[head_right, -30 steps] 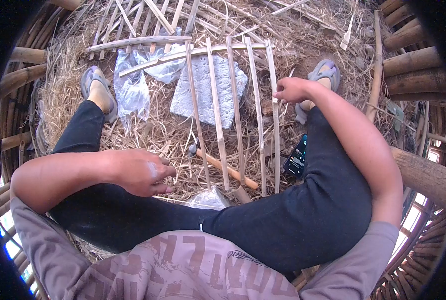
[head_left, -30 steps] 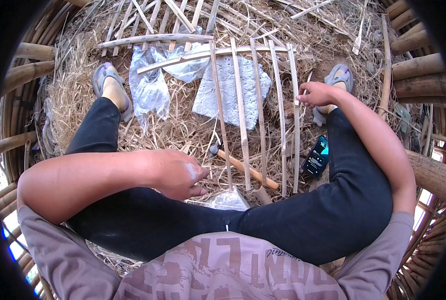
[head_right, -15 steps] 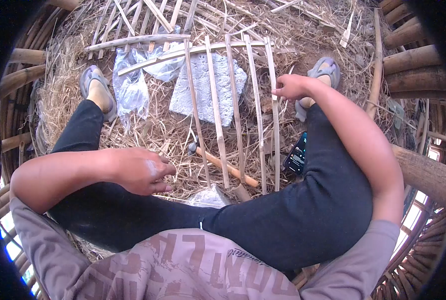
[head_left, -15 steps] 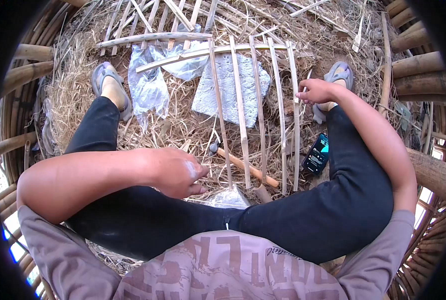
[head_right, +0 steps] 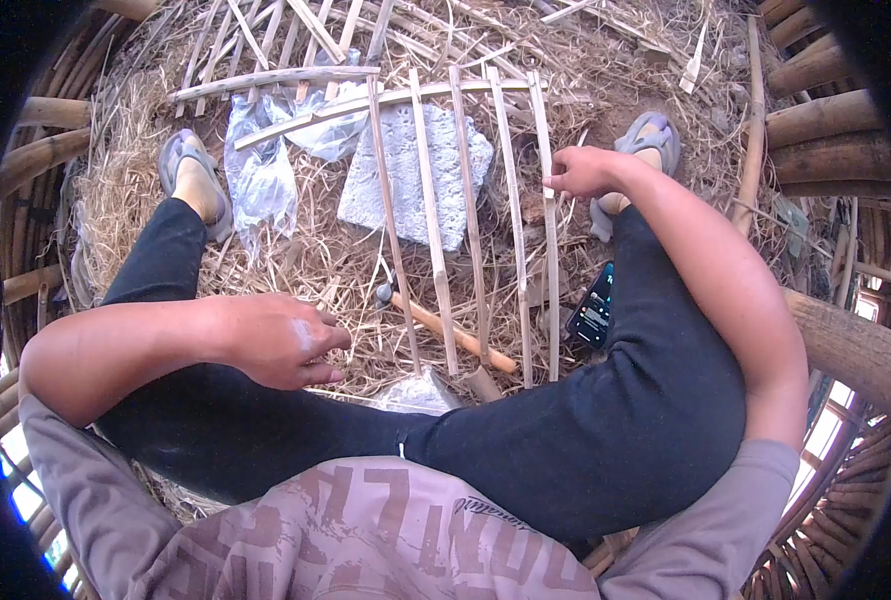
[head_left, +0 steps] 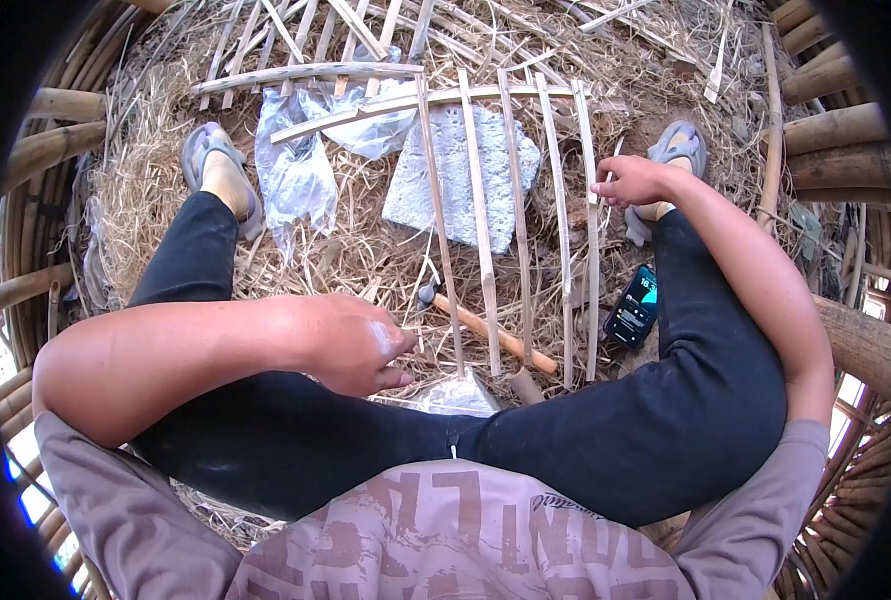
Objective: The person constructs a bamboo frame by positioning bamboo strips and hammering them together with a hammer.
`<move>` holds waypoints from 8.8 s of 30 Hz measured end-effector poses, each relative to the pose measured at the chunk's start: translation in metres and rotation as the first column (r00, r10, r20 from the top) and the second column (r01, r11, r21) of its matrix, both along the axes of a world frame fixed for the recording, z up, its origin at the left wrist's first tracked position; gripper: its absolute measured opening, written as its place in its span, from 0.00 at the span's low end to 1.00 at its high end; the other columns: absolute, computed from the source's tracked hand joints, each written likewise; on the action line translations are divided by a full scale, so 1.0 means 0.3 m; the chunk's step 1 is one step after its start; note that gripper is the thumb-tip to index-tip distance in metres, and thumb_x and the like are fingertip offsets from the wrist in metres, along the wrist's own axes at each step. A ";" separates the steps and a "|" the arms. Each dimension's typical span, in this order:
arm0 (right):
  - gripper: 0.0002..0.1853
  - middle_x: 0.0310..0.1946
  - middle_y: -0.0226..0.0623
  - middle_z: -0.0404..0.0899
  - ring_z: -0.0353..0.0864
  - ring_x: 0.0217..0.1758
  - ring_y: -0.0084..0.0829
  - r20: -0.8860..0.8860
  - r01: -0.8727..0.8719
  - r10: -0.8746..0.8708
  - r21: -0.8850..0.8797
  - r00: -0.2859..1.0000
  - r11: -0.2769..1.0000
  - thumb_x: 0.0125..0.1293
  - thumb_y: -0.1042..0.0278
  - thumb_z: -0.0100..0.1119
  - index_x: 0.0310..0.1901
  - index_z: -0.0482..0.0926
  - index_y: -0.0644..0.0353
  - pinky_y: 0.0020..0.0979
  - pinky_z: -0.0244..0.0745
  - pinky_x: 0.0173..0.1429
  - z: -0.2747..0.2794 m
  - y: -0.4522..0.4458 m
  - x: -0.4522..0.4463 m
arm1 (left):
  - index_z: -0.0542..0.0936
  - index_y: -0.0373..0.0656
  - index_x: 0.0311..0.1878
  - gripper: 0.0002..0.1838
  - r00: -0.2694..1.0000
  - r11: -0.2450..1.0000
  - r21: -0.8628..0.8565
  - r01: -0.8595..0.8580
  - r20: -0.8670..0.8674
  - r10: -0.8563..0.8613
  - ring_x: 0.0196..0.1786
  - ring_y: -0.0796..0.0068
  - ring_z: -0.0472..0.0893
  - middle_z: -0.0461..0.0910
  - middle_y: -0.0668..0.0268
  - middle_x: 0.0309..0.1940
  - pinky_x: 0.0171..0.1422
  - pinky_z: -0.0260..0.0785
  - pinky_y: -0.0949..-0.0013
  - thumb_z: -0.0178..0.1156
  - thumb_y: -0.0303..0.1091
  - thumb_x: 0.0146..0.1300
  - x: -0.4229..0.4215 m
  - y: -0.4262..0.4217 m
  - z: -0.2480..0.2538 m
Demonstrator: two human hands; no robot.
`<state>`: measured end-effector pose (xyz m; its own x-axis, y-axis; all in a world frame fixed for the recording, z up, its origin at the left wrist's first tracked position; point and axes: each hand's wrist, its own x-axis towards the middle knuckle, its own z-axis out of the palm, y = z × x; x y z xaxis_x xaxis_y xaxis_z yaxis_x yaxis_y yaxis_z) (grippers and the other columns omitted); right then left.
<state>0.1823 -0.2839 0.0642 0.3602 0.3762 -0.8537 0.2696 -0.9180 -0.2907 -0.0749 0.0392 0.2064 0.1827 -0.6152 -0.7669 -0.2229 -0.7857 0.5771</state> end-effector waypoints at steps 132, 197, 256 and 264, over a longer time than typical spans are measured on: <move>0.23 0.38 0.34 0.81 0.79 0.32 0.23 0.010 0.056 -0.057 0.014 0.998 0.998 0.74 0.50 0.56 0.62 0.72 0.57 0.28 0.74 0.34 0.073 -0.111 0.066 | 0.81 0.39 0.43 0.09 0.799 0.965 0.041 -0.258 0.571 0.189 0.41 0.56 0.85 0.83 0.56 0.39 0.43 0.78 0.55 0.59 0.30 0.61 -0.173 -0.156 -0.497; 0.17 0.37 0.43 0.81 0.83 0.34 0.35 0.091 0.464 -0.458 -0.063 0.884 0.884 0.65 0.68 0.63 0.52 0.74 0.66 0.43 0.81 0.28 -0.125 0.025 -0.179 | 0.72 0.31 0.54 0.13 -0.252 -0.119 -0.671 -0.732 0.104 0.962 0.53 0.63 0.84 0.83 0.51 0.44 0.60 0.77 0.62 0.49 0.33 0.78 -0.119 0.323 0.383; 0.33 0.62 0.51 0.59 0.85 0.50 0.45 -0.467 0.684 -0.625 -0.058 0.625 0.727 0.68 0.78 0.51 0.69 0.44 0.54 0.50 0.86 0.46 0.035 -0.045 -0.201 | 0.71 0.32 0.57 0.13 -0.064 0.187 -0.614 -0.767 0.363 0.929 0.54 0.67 0.82 0.82 0.53 0.45 0.62 0.74 0.64 0.49 0.32 0.78 -0.152 0.204 0.354; 0.33 0.57 0.48 0.63 0.85 0.52 0.46 -0.498 0.681 -0.604 -0.036 0.622 0.732 0.68 0.77 0.50 0.69 0.45 0.51 0.52 0.84 0.49 0.063 -0.061 -0.195 | 0.72 0.32 0.57 0.13 -0.069 0.182 -0.601 -0.778 0.369 0.927 0.55 0.68 0.81 0.83 0.53 0.45 0.62 0.74 0.64 0.49 0.31 0.78 -0.149 0.202 0.356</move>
<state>0.1237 -0.3022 0.0832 0.1506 0.3281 -0.9325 -0.5693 -0.7424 -0.3532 -0.1196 0.0998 0.3132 0.9450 0.3094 -0.1061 0.2662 -0.5389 0.7992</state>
